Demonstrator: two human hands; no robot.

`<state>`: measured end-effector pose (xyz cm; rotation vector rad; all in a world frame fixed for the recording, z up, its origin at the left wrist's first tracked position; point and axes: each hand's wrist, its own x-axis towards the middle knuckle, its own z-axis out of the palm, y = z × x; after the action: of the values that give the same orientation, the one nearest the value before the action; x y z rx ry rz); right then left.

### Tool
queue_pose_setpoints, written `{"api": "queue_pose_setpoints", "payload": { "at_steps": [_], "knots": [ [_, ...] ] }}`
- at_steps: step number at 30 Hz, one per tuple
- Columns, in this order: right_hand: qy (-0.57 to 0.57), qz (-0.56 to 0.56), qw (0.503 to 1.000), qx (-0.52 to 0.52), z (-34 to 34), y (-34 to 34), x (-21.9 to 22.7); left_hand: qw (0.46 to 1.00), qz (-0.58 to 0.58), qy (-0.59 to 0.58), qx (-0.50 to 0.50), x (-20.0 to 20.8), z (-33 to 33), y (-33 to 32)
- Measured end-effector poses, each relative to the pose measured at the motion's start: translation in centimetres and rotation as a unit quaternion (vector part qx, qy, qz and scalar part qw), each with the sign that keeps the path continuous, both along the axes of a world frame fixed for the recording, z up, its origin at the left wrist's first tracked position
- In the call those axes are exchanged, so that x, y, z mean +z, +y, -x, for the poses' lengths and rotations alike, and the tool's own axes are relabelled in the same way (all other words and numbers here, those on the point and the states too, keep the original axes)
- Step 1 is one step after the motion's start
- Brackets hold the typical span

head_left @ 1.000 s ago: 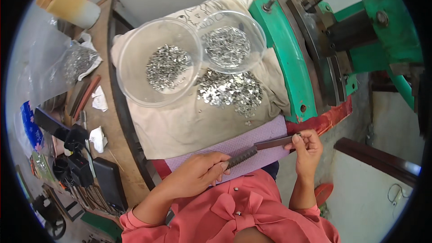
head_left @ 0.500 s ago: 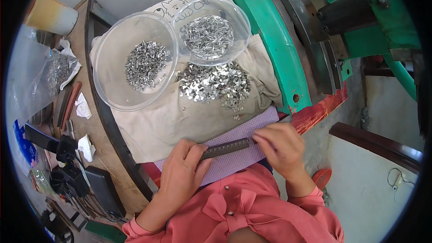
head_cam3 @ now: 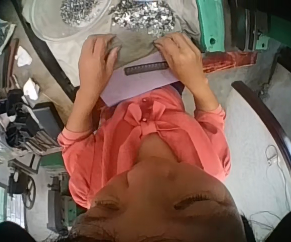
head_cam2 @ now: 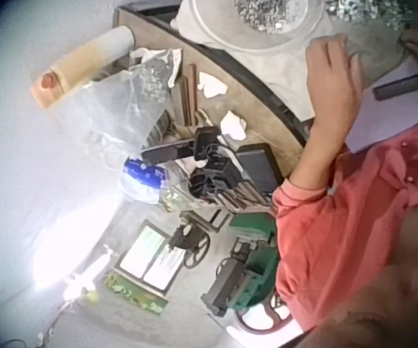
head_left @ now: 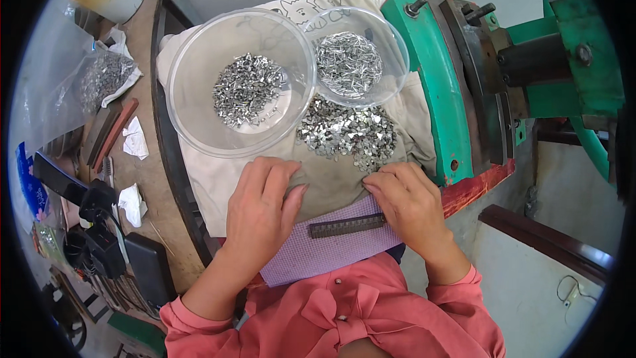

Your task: The person places small metal pieces into a metal strip and uses a green press machine to secure them. They repeatedly pick up metal pieces from a container, insert them into the strip, and operate the machine lever to process the strip.

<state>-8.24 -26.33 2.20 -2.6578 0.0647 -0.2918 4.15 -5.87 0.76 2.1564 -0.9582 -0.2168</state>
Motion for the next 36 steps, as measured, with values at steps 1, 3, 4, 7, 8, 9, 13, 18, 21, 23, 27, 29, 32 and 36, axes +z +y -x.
{"api": "queue_pose_setpoints", "payload": {
  "at_steps": [1, 3, 4, 7, 8, 9, 13, 18, 21, 23, 27, 29, 32, 36],
  "knots": [
    [0.005, 0.003, 1.000, -0.001, -0.2, 0.1, 0.1, 1.000, 0.000, 0.001, 0.009, -0.2, -0.1, -0.3],
    [0.003, 0.000, 1.000, -0.008, -0.5, 0.4, 0.2, 1.000, 0.002, 0.004, 0.027, -0.6, -0.3, -0.8],
    [0.003, -0.001, 1.000, -0.012, -0.7, 0.5, 0.2, 1.000, -0.005, -0.003, 0.025, -0.6, -0.5, -1.0],
    [0.001, -0.013, 1.000, -0.024, -1.3, 0.5, -0.1, 0.999, -0.015, -0.019, 0.023, -0.7, -0.8, -1.5],
    [-0.003, -0.027, 0.999, -0.026, -1.4, 0.3, 0.1, 0.999, -0.014, -0.020, 0.026, -0.8, -0.9, -1.5],
    [-0.007, -0.042, 0.999, -0.029, -1.5, 0.2, 0.3, 0.999, -0.012, -0.021, 0.028, -0.8, -0.9, -1.6],
    [-0.007, -0.048, 0.998, -0.029, -0.2, -0.9, 1.2, 0.999, -0.002, -0.017, 0.039, -1.1, -0.7, -1.4],
    [0.018, 0.025, 0.999, -0.031, 1.7, -1.2, 1.5, 0.999, 0.027, -0.018, 0.028, -1.2, -0.7, -1.3],
    [0.020, 0.053, 0.998, -0.014, 1.9, -1.5, 0.8, 0.999, 0.030, -0.010, 0.025, -1.2, -0.7, -1.2],
    [0.012, 0.073, 0.997, -0.002, 1.5, -1.6, 0.9, 0.999, 0.038, -0.011, 0.022, -1.2, -0.8, -1.2],
    [-0.049, 0.112, 0.992, -0.002, 0.0, -1.7, 1.8, 0.999, 0.036, 0.014, 0.024, -1.1, -0.8, -1.0],
    [-0.089, 0.128, 0.988, -0.008, -1.0, -1.6, 2.4, 0.999, 0.039, 0.016, 0.023, -1.0, -1.0, -0.9],
    [-0.110, 0.143, 0.984, -0.008, -1.9, -1.4, 2.9, 0.999, 0.044, 0.020, 0.024, -1.0, -1.0, -0.8],
    [-0.022, 0.151, 0.988, -0.003, -1.4, -1.3, 2.7, 0.998, 0.055, 0.012, 0.020, -1.1, -1.0, -0.6]
  ]
}}
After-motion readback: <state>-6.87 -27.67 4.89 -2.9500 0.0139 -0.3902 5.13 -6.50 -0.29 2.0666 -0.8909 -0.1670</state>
